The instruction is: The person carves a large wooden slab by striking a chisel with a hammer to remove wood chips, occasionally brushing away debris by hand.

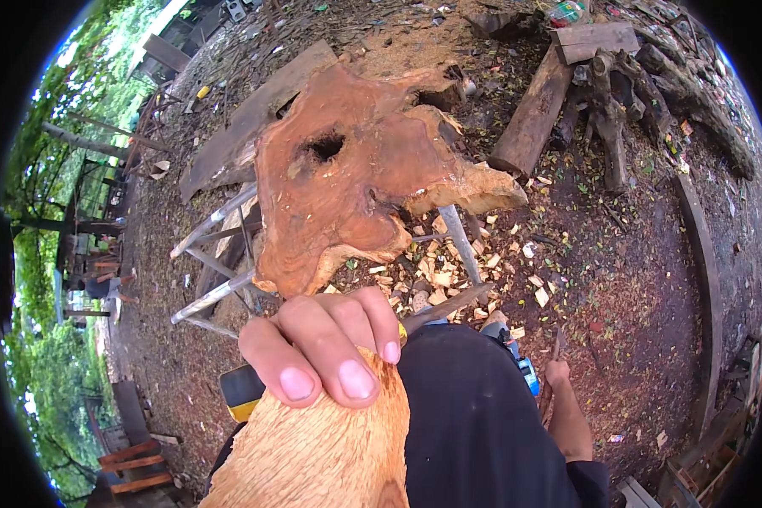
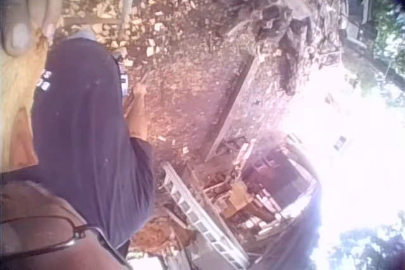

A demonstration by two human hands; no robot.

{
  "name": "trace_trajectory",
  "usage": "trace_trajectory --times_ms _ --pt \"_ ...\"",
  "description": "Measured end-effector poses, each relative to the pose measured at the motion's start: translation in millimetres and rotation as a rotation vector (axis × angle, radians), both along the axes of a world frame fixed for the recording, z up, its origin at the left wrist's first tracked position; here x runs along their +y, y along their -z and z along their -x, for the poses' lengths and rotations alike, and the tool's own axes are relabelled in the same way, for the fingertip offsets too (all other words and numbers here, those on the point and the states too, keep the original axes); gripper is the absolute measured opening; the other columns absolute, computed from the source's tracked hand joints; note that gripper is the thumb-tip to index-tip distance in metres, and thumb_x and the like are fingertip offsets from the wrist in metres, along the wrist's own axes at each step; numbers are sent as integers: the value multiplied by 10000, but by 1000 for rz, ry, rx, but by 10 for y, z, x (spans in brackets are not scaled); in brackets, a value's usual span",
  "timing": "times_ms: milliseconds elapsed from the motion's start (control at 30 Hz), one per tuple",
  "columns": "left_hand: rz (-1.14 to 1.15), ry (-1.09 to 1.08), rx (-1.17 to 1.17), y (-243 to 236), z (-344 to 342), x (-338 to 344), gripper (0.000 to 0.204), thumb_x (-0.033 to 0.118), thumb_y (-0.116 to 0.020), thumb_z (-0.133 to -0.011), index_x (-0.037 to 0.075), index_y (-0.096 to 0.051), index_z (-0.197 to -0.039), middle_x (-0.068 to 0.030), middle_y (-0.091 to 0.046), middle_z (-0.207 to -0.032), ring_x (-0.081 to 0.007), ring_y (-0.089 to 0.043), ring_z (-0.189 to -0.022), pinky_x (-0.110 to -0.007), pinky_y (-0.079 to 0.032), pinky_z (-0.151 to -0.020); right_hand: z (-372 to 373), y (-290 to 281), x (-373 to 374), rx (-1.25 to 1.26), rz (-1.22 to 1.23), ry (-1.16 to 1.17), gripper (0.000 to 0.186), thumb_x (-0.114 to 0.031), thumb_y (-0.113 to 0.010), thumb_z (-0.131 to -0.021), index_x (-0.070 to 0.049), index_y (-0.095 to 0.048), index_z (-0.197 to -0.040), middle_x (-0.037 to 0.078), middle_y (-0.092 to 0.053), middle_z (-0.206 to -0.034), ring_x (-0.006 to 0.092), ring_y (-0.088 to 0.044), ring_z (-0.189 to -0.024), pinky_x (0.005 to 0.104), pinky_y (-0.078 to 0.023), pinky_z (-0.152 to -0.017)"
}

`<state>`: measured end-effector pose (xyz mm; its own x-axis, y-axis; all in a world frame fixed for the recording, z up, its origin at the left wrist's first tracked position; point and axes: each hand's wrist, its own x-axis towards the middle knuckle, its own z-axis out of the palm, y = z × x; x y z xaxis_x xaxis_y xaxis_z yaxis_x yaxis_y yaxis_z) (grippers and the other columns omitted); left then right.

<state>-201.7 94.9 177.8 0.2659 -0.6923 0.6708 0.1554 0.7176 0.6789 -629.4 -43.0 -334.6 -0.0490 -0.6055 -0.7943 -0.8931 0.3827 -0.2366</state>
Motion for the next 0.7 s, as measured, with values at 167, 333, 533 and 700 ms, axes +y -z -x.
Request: trace_trajectory --times_ms 167,333,533,700 --pt "7 18 -13 42 -11 -20 107 222 -503 -1038 157 -584 -1063 -106 -655 -1044 -175 -571 -748 -394 -469 -755 -128 -62 14 -57 -26 18 278 -224 -650 -762 33 -739 -819 212 -724 -839 312 -727 -849 414 -565 -753" --pt "13 24 9 -11 -47 -14 107 232 -516 -1034 167 -593 -1071 -102 -655 -1052 -166 -567 -738 -392 -458 -761 225 259 33 -25 -7 -24 276 -245 -659 -765 13 -746 -810 193 -728 -829 278 -729 -790 386 -564 -733" --pt "1 2 -10 -20 -20 64 126 231 -513 -1035 155 -585 -1105 -124 -657 -1091 -170 -566 -731 -406 -459 -756 185 64 57 -32 -30 -32 267 -233 -639 -809 18 -729 -786 173 -715 -758 239 -712 -686 369 -557 -661" --pt "-157 -6 8 234 -263 169 296 231 -684 -919 6 -613 -1098 -176 -688 -958 -267 -695 -852 -369 -559 -758 2 -269 27 -129 -55 -32 256 -184 -600 -843 11 -680 -697 136 -672 -649 242 -664 -562 379 -534 -561"
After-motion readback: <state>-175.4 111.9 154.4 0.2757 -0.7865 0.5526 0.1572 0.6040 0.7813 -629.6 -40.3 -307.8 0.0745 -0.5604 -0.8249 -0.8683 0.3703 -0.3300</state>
